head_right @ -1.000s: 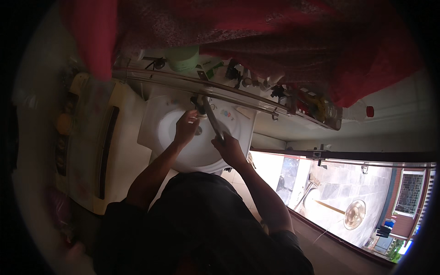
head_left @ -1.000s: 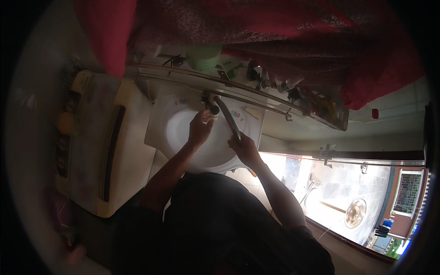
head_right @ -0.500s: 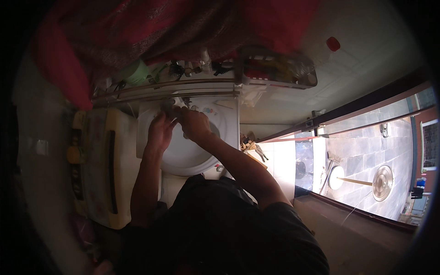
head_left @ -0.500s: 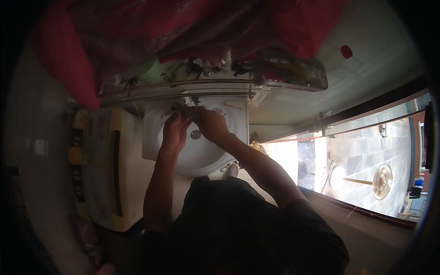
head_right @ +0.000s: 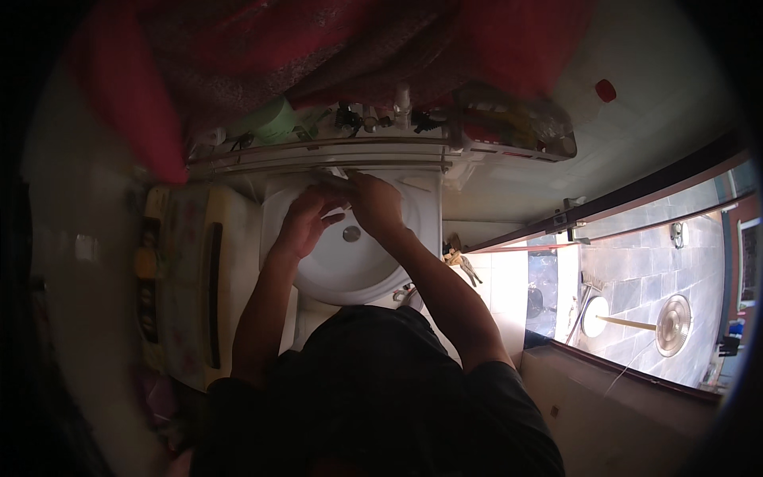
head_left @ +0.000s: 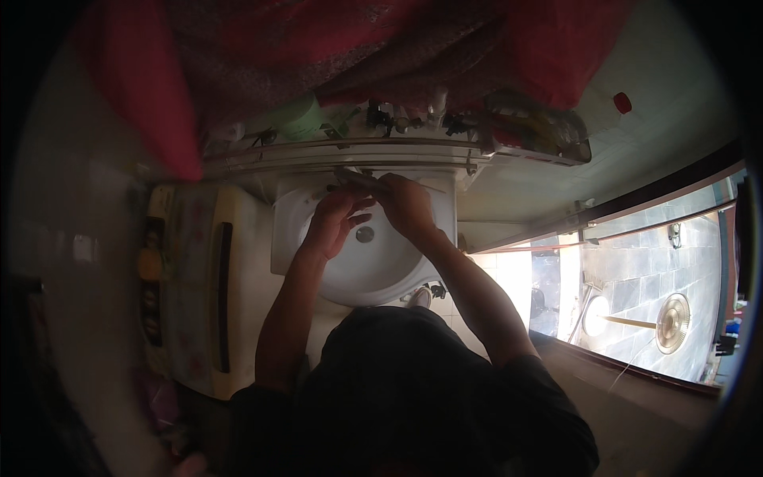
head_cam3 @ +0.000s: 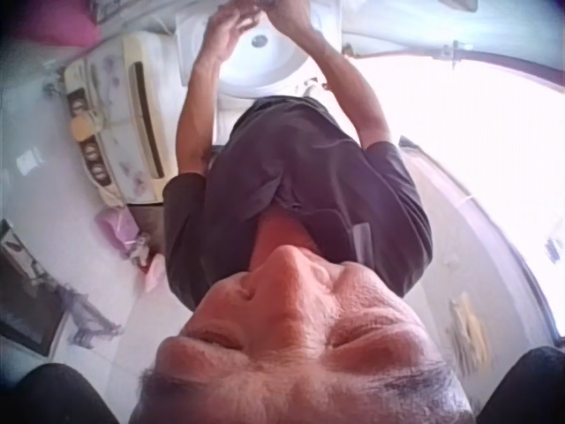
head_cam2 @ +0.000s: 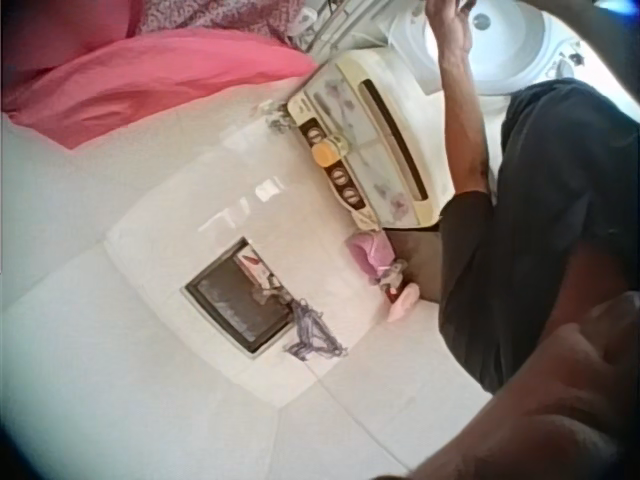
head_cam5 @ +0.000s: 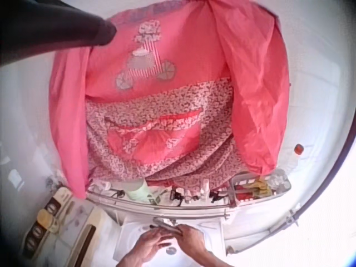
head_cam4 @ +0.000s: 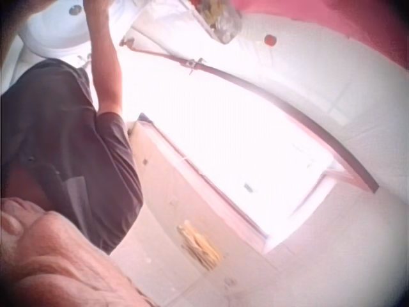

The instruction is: The person works on a bathroom sink, using a wrench to tighten connections on the faucet and pipes. They wipe the area with a cloth and adjust the faucet handle, ensuring the plumbing is secure.

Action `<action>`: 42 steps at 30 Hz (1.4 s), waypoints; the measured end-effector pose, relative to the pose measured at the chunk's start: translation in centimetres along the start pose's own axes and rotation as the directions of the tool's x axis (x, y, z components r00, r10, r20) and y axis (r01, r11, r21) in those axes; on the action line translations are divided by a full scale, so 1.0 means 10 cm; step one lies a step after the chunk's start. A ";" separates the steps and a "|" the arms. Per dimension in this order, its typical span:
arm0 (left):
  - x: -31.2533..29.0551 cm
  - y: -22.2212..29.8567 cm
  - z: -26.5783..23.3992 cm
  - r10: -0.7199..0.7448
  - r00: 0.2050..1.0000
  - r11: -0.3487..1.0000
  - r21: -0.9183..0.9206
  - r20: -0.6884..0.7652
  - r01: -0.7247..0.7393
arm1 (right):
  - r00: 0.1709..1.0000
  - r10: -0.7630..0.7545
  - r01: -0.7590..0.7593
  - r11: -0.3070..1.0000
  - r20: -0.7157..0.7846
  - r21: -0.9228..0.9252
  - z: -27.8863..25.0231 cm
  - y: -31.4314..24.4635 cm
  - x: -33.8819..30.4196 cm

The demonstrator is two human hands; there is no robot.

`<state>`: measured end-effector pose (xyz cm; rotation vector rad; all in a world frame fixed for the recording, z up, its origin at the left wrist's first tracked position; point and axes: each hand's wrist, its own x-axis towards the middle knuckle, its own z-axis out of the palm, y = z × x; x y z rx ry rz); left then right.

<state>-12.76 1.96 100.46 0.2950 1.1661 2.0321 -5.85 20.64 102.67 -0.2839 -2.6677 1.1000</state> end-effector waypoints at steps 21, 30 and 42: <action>0.31 -0.13 -0.98 0.369 0.902 0.734 0.666 -0.224 -0.135 | 0.998 0.058 -0.058 0.988 -0.010 -0.141 0.29 -0.84 -0.11; 0.20 0.46 -1.14 0.250 0.968 0.689 0.707 -0.030 -0.156 | 0.979 -0.093 0.070 0.989 -0.180 -0.130 0.56 -0.90 -0.09; 0.29 0.35 -0.68 0.338 0.941 0.749 0.611 -0.018 -0.257 | 0.980 0.069 -0.084 0.994 -0.185 -0.075 0.43 -0.77 -0.03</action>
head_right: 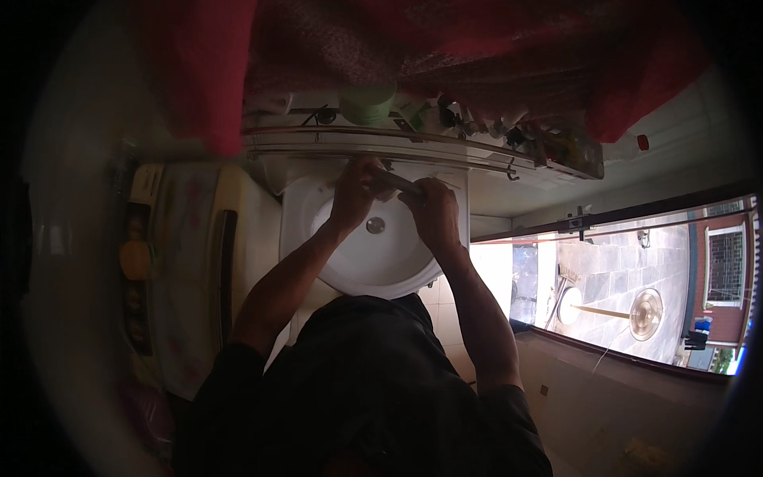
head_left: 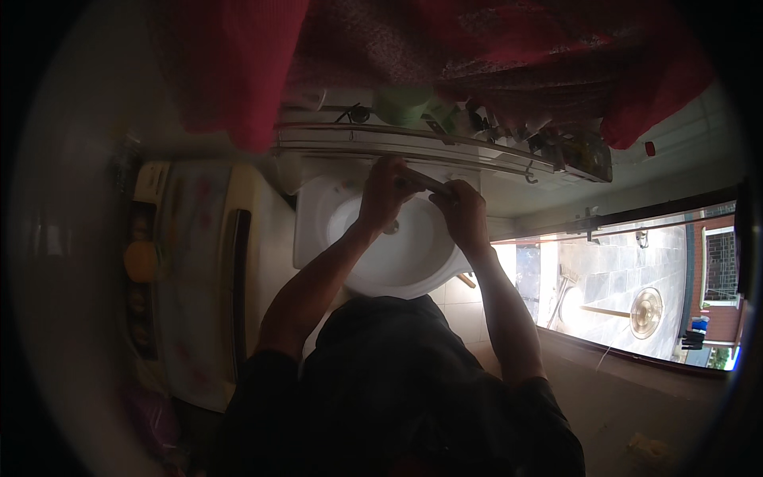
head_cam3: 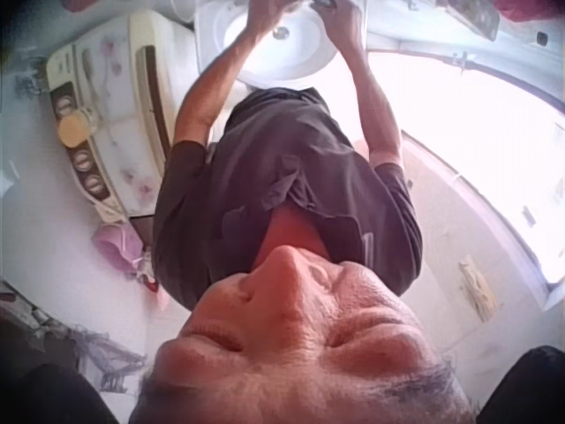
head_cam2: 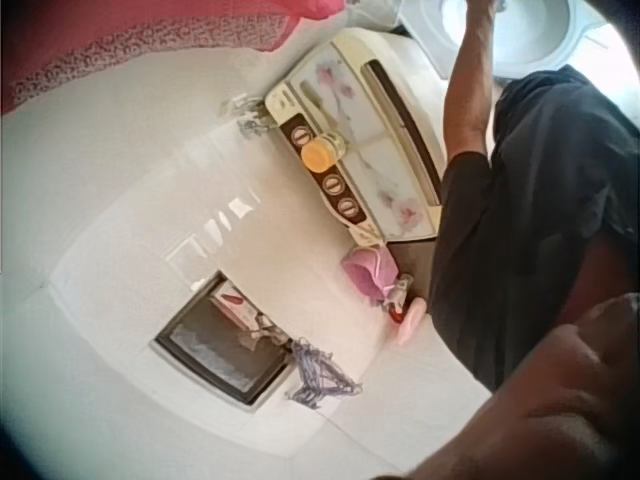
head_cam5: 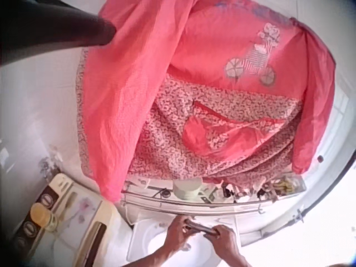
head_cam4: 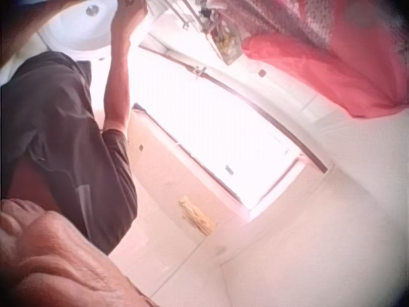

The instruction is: The person works on a bathroom sink, using a wrench to tighten connections on the faucet and pipes. They wipe the area with a cloth and adjust the faucet handle, ensuring the plumbing is secure.

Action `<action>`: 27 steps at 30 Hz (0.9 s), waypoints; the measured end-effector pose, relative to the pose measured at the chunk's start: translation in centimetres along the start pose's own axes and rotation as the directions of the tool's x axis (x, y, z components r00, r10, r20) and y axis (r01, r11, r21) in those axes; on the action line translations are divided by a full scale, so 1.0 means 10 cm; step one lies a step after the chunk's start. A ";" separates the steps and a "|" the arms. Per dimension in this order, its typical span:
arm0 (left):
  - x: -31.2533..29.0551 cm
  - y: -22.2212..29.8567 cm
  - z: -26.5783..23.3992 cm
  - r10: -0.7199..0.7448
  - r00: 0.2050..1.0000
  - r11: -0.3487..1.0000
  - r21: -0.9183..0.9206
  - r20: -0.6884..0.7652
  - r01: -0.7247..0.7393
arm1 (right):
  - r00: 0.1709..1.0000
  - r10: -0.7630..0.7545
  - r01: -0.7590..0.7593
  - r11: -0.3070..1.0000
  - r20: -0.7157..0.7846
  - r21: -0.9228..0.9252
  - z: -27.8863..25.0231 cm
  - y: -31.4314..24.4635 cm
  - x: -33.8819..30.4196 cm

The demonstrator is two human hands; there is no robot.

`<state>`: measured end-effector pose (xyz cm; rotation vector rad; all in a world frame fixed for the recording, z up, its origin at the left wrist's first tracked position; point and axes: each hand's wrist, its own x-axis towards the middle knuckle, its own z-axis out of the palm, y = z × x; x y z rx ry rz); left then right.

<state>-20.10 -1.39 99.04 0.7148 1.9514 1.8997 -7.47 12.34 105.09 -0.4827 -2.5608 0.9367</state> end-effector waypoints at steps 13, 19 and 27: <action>-0.09 0.02 -0.14 0.293 0.956 0.833 0.482 0.029 -0.271 | 0.738 0.659 -0.421 0.615 -0.141 0.667 0.22 0.54 -0.55; -0.03 -0.45 -0.68 0.249 0.967 0.866 0.461 -0.060 -0.195 | 0.908 0.143 -0.360 -0.211 0.393 0.909 0.32 0.28 -0.20; -0.05 -0.22 -0.50 0.132 0.987 0.905 0.418 -0.090 -0.083 | 0.995 -0.073 0.082 0.171 -0.071 0.982 0.90 0.59 0.12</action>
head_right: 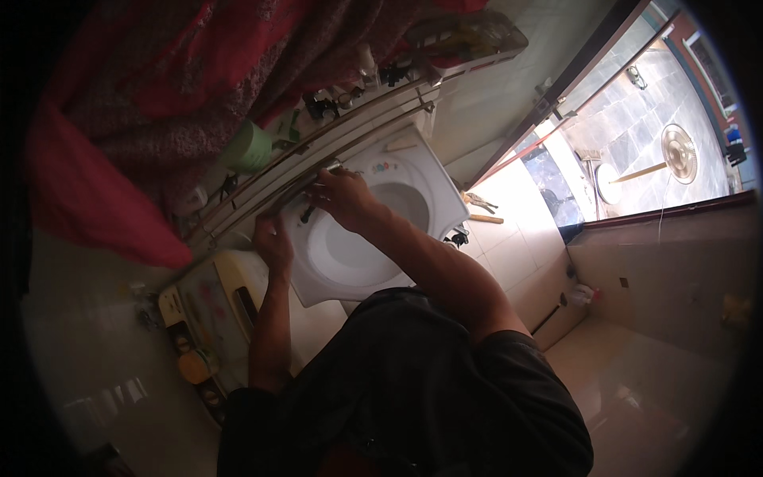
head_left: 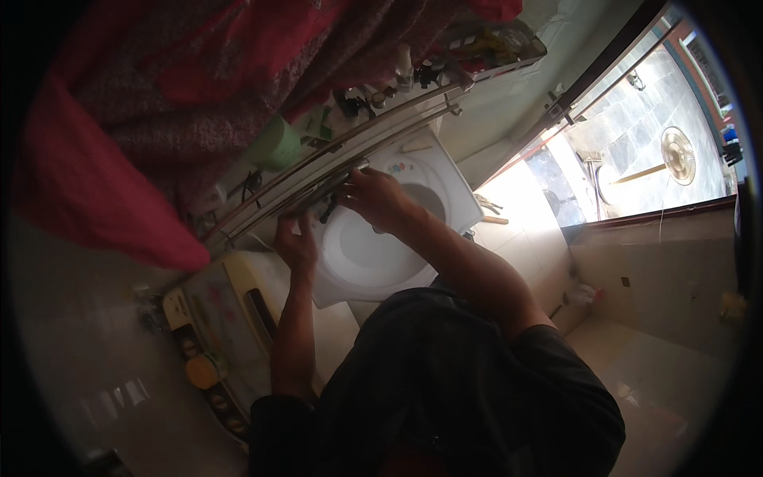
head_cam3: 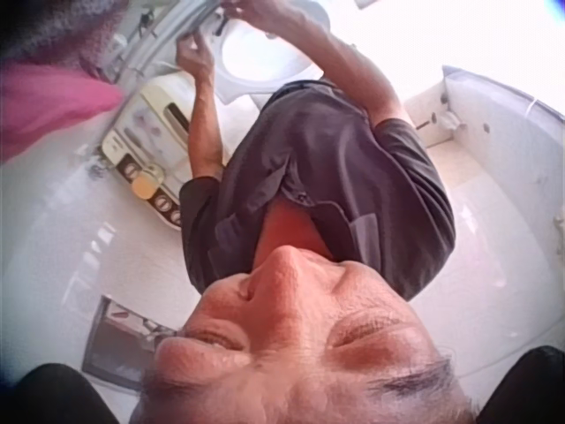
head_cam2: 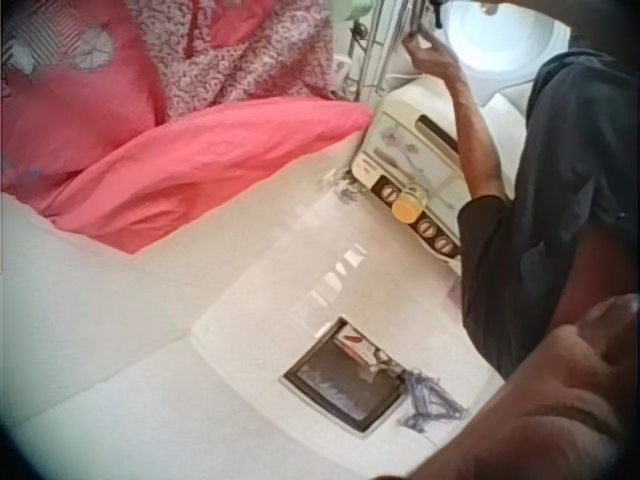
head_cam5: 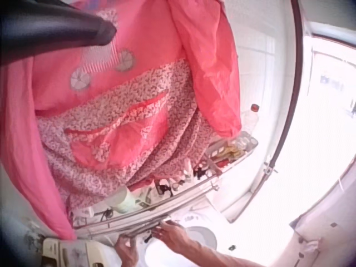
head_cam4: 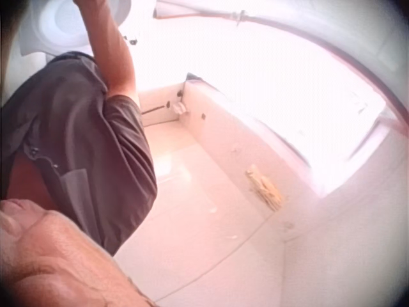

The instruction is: The person works on a bathroom sink, using a wrench to tighten connections on the faucet and pipes. They wipe the area with a cloth and adjust the faucet handle, ensuring the plumbing is secure.

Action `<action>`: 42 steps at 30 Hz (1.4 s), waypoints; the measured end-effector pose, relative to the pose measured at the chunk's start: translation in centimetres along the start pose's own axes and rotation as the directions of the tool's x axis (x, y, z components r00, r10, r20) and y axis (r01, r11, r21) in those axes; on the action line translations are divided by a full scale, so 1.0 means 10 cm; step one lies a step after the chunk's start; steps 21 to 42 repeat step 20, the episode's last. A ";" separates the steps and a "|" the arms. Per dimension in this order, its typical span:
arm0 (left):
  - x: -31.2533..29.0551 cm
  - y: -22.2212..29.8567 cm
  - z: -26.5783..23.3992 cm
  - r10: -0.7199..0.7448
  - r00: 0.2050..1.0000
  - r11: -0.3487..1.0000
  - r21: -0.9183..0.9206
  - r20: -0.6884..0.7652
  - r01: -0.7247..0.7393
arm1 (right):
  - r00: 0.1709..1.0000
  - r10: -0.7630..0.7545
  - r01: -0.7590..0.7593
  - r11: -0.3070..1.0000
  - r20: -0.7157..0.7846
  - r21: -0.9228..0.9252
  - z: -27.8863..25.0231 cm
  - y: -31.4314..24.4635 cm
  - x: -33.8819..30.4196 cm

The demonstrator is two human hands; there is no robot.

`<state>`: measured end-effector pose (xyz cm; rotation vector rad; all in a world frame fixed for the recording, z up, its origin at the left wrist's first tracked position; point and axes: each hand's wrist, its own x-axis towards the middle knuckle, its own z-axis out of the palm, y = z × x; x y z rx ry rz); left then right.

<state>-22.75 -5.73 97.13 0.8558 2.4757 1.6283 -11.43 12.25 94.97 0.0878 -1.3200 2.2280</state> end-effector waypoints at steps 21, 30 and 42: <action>-0.06 -0.10 -0.04 0.045 0.998 0.999 -0.029 0.039 -0.044 | 0.788 0.361 -0.178 0.909 -0.499 0.376 0.87 -0.30 0.25; -0.06 -0.10 -0.04 0.045 0.998 0.999 -0.029 0.039 -0.044 | 0.788 0.361 -0.178 0.909 -0.499 0.376 0.87 -0.30 0.25; -0.06 -0.10 -0.04 0.045 0.998 0.999 -0.029 0.039 -0.044 | 0.788 0.361 -0.178 0.909 -0.499 0.376 0.87 -0.30 0.25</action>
